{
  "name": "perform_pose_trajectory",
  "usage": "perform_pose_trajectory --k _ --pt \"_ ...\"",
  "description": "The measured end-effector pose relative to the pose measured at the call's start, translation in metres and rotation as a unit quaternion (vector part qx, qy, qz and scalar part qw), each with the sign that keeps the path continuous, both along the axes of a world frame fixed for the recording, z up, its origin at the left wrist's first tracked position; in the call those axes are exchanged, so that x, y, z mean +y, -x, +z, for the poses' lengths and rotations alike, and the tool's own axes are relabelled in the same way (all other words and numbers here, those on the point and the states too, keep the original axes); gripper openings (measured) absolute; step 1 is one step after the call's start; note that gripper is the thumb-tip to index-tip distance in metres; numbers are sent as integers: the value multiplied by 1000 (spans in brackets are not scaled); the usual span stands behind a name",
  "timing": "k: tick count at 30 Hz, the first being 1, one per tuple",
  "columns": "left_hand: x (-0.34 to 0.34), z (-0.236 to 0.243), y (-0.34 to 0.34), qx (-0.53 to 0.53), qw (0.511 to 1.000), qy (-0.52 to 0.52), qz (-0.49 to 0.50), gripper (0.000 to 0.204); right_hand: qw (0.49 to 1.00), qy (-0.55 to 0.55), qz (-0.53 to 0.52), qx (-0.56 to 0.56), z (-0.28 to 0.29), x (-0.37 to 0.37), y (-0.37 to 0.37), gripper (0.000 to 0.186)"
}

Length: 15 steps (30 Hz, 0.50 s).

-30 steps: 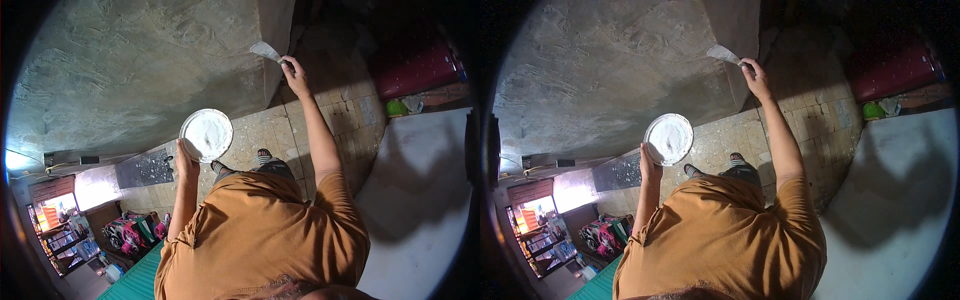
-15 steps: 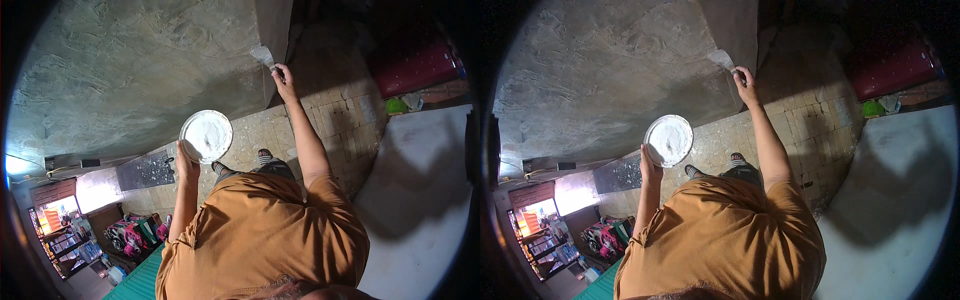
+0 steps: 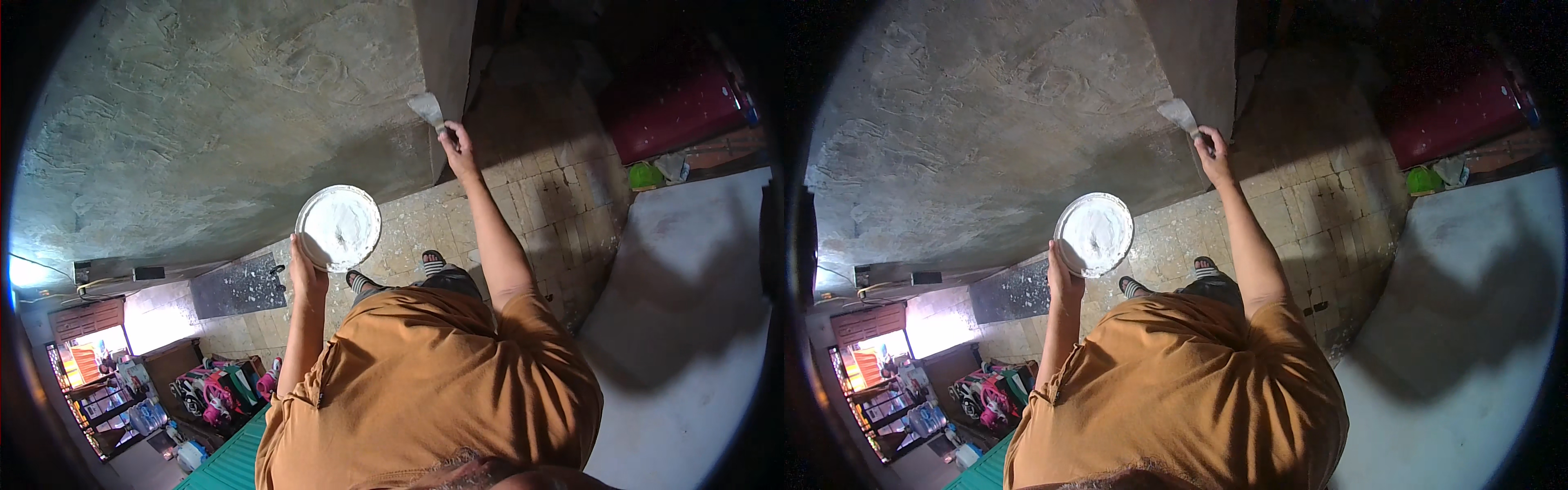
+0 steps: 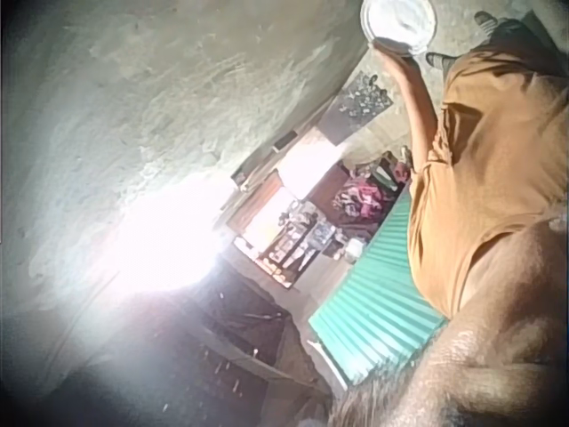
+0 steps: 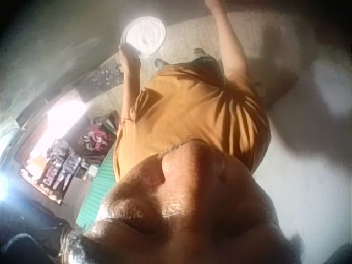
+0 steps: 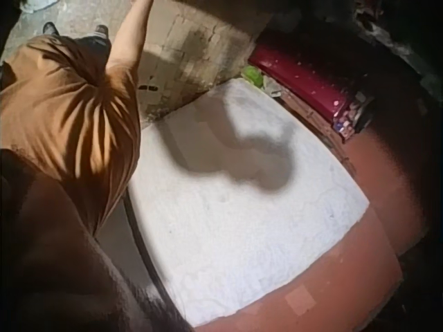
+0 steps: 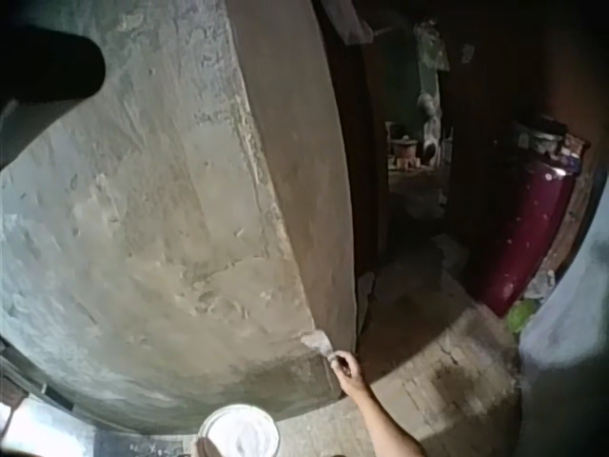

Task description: The person applies white putty to a wall using a putty knife from a container and then washes their hands and the tool in a bucket of water.

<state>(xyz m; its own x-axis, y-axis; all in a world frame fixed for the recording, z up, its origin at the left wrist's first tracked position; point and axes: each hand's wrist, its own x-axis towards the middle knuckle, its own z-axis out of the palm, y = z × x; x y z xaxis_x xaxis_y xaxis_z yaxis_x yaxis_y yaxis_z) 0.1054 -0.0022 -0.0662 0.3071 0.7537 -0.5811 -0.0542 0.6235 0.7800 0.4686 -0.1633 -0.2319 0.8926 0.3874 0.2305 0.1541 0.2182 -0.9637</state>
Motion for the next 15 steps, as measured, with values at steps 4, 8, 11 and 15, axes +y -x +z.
perform_pose_trajectory --k 4,8,11,15 --pt "3 1 3 -15 1000 11 4 61 999 19 13 43 -2 -10 19 28" --pt "6 -6 12 -6 1000 -10 2 62 998 -30 25 54 38 7 19 28" --pt "4 -2 10 -5 1000 1 -3 62 1000 -24 3 10 27 14 11 29" --pt "3 3 0 -8 1000 1 -5 61 997 73 -4 7 -28 -4 20 29"
